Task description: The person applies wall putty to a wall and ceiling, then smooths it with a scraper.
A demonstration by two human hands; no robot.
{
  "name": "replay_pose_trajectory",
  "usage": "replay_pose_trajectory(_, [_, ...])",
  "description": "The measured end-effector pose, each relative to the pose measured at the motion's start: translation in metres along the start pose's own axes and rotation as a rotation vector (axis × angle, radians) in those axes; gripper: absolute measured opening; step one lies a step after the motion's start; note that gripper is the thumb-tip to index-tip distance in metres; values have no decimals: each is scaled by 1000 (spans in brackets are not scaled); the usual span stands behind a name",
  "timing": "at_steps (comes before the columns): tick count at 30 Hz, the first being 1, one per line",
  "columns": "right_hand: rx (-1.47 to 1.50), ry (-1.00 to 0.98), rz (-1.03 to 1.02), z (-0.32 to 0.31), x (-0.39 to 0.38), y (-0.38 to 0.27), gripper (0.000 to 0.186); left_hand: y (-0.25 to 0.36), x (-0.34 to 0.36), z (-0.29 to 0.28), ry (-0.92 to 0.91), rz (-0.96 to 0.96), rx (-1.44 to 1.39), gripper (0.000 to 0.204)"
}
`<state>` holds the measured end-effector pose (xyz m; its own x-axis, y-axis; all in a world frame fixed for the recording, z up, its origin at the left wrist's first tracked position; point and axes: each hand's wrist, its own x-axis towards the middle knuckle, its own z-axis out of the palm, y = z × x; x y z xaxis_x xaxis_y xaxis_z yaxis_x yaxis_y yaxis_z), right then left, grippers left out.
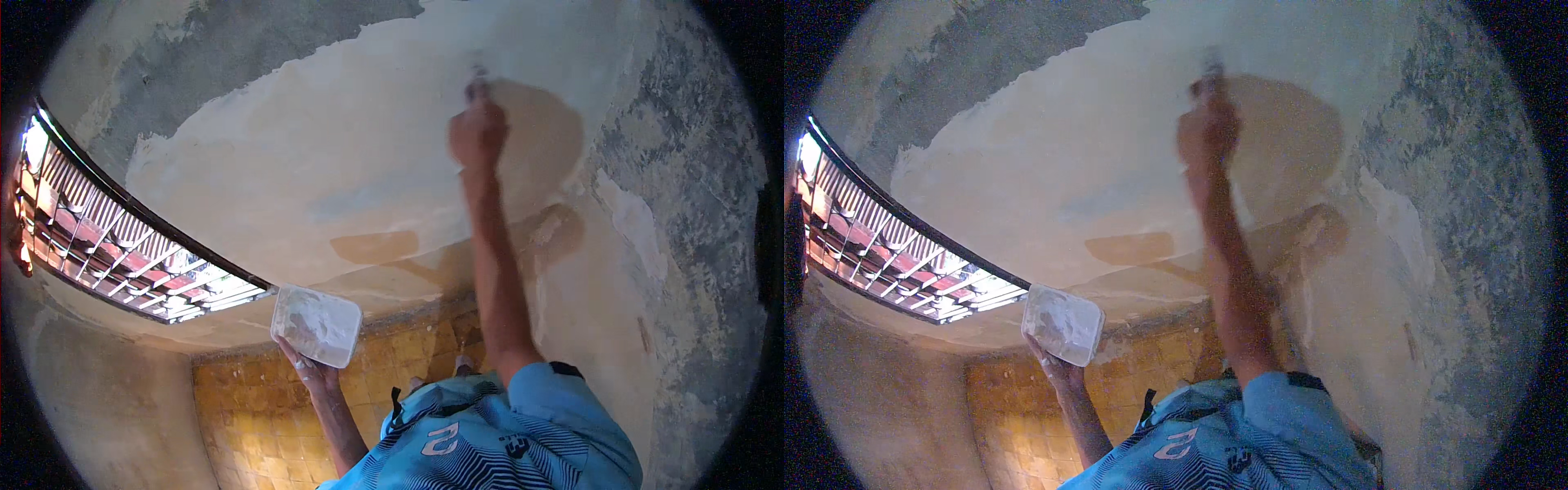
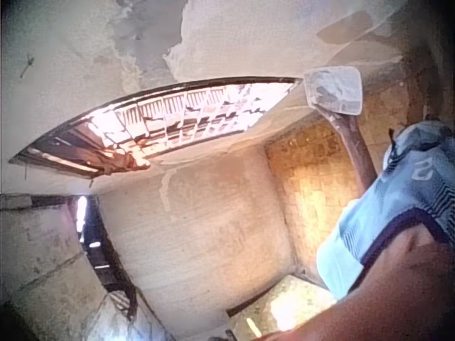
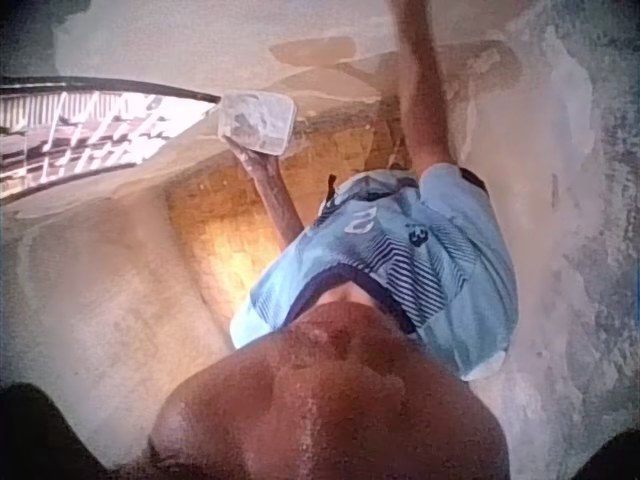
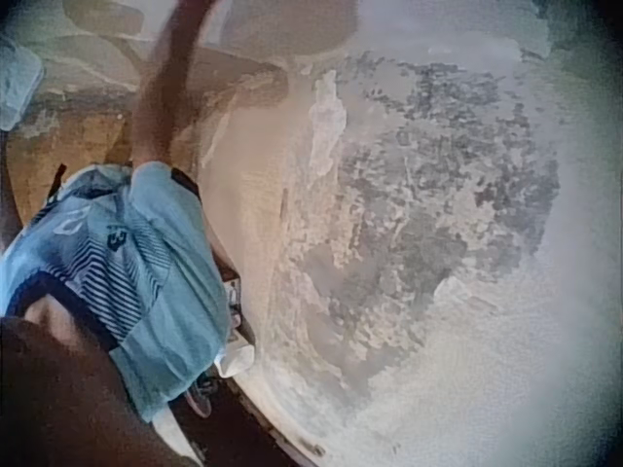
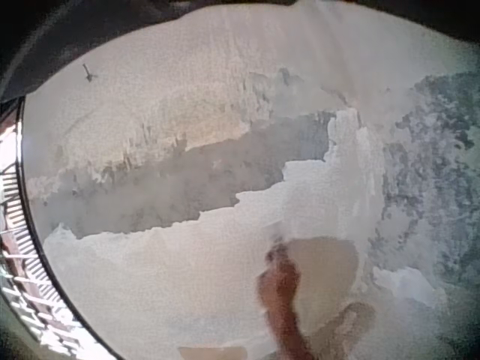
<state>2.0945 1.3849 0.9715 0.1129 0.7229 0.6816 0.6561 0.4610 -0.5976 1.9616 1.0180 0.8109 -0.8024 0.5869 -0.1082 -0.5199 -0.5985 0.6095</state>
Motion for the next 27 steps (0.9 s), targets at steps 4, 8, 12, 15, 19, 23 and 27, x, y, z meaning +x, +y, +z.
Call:
replay_pose_trajectory(4, [437,-334,-1,-5,-66,-86,79,3,-6,1,22,12,-12,67])
replay_pose_trajectory(8, [494,-487,-138,-21,-84,-103,73,3,-6,3,33,13,-8,65])
replay_pose_trajectory(12, [266,-70,-154,-29,-44,-40,54,6,-7,0,8,25,-4,65])
replay_pose_trajectory(15, [73,-1,-11,-51,28,18,50,9,-7,1,-63,23,15,69])
replay_pose_trajectory(19, [74,45,-182,39,11,35,57,8,-11,8,-12,5,19,68])
replay_pose_trajectory(23, [31,6,-280,32,-96,-124,62,30,-1,-16,16,47,6,67])
replay_pose_trajectory(27, [394,-507,-142,8,-129,-146,61,48,9,-30,-2,44,-9,66])
